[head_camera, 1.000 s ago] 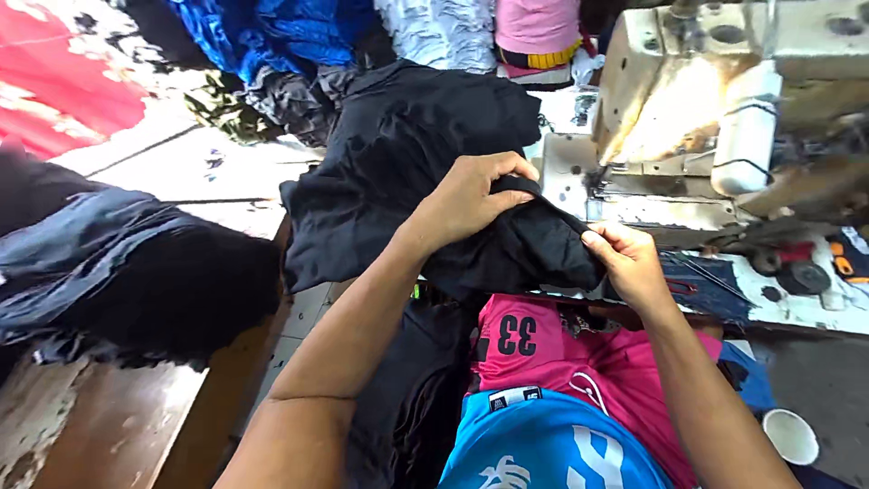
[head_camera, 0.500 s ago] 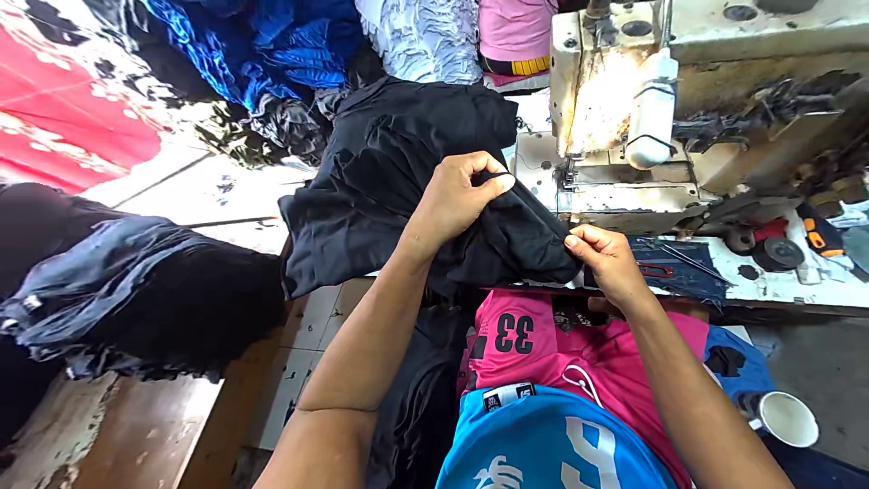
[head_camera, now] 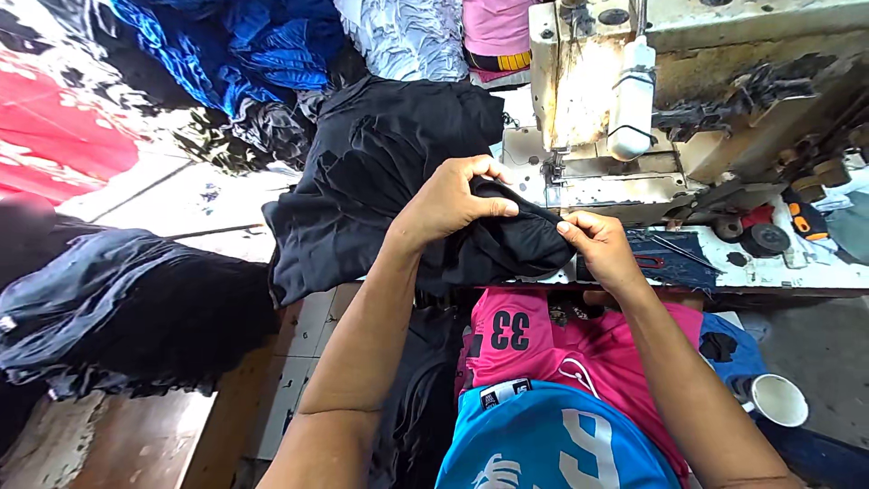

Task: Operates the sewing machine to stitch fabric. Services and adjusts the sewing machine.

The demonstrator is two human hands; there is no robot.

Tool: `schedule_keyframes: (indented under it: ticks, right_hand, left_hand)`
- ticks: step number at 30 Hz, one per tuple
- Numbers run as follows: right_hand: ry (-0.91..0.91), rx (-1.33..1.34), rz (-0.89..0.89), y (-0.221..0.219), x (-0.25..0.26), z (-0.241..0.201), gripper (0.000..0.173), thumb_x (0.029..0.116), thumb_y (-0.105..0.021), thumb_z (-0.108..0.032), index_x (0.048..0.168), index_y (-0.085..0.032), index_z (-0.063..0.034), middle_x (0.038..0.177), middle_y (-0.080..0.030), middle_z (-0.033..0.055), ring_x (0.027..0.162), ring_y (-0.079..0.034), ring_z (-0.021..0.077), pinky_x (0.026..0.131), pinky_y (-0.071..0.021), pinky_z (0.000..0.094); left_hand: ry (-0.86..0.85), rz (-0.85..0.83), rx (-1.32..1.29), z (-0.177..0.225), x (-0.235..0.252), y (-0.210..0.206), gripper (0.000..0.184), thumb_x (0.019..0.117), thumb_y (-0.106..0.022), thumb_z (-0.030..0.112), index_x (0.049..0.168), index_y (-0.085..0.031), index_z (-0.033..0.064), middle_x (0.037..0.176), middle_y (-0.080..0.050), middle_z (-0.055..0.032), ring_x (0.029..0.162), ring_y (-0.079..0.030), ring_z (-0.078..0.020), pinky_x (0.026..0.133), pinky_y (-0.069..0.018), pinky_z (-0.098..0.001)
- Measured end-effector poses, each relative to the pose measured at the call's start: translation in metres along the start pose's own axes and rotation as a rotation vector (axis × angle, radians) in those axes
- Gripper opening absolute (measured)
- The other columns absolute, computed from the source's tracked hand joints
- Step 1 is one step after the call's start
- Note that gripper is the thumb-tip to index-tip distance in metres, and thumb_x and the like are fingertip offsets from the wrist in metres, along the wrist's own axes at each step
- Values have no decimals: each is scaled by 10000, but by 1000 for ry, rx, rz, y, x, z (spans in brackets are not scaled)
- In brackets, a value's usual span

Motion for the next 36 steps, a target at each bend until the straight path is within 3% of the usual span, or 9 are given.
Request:
schedule_keyframes:
  ticks: [4, 12, 15, 17, 20, 25, 29, 32, 36]
  right_hand:
    - [19, -5, -4, 2, 2, -8, 175, 1044, -603, -159, 971, -727, -59, 817, -684, 34, 690, -625, 103, 614, -528, 262]
    - [62, -171, -114, 8, -6, -10, 96, 978, -671, -156, 967, -740, -90, 959, -699, 20, 835, -660, 119, 724, -577, 308]
    - [168, -381, -122, -13, 0, -31, 501, 935, -749, -277, 1382, -606, -100, 1305, -652, 59, 1169, -638, 155, 995, -556, 378]
    - [235, -429, -60, -33, 7, -50, 608, 963, -728, -282, 1497, -515, -83, 1283, -674, 79, 1128, -667, 161, 979, -570, 375]
    - [301, -441, 145, -45, 14, -63, 252, 990, -589, -66, 1209, -713, -70, 1003, -747, 62, 877, -714, 132, 759, -594, 345]
    - [126, -333, 198, -25, 13, -49, 245, 1029, -534, -74, 1186, -721, -98, 1016, -744, 34, 858, -701, 103, 750, -593, 336]
    - [16, -155, 123, -28, 11, -36, 249, 1003, -586, -49, 1229, -669, -112, 831, -709, 43, 624, -629, 130, 574, -545, 314]
    - [6, -68, -17, -36, 13, -28, 117, 1024, -636, -153, 1096, -718, -110, 832, -716, 29, 638, -640, 116, 574, -546, 288]
    - [-94, 136, -84, -34, 11, -19, 270, 1057, -588, -224, 883, -697, -49, 692, -615, 61, 566, -554, 128, 499, -461, 280]
  left_hand:
    - [24, 78, 100, -1, -4, 3, 137, 884, -803, 277, 947, -785, 157, 976, -733, 52, 932, -673, -48, 828, -560, -301]
    - [-20, 238, -83, -9, -11, 7, 166, 921, -730, 49, 1085, -723, 72, 1026, -738, -17, 868, -697, -104, 785, -599, -279]
    - [-112, 136, -145, 3, -14, -4, 178, 913, -714, 0, 1089, -721, 28, 1030, -739, -45, 912, -709, -127, 843, -613, -304]
    - [-156, 127, -133, 12, -16, -16, 180, 920, -692, -21, 1092, -726, 22, 1067, -748, -48, 978, -718, -138, 909, -619, -332]
    - [-125, 234, 184, 16, -31, -23, 330, 860, -597, -71, 1137, -711, 69, 1179, -713, -18, 1107, -671, -119, 967, -578, -344]
    - [11, 235, 610, -4, -75, 29, 564, 747, -689, -47, 1295, -626, 72, 1471, -534, -150, 1374, -500, -348, 1069, -470, -585]
    - [-31, 187, 428, 4, -91, 64, 427, 812, -699, 39, 1230, -633, 94, 1267, -596, -90, 1065, -624, -196, 888, -569, -370]
    - [-13, 21, 81, 6, -82, 67, 223, 859, -764, 47, 1079, -738, 75, 1038, -730, -19, 918, -708, -117, 836, -619, -294]
    - [90, 58, -115, -10, -62, 61, 87, 930, -731, 93, 1000, -764, 51, 891, -750, 2, 786, -689, -54, 730, -586, -227]
Point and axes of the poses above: each hand's wrist, its own x-axis towards the middle knuckle, its own y-axis out of the back of the hand, z = x × y, the point moved 4 cm from there along x, towards the middle knuckle
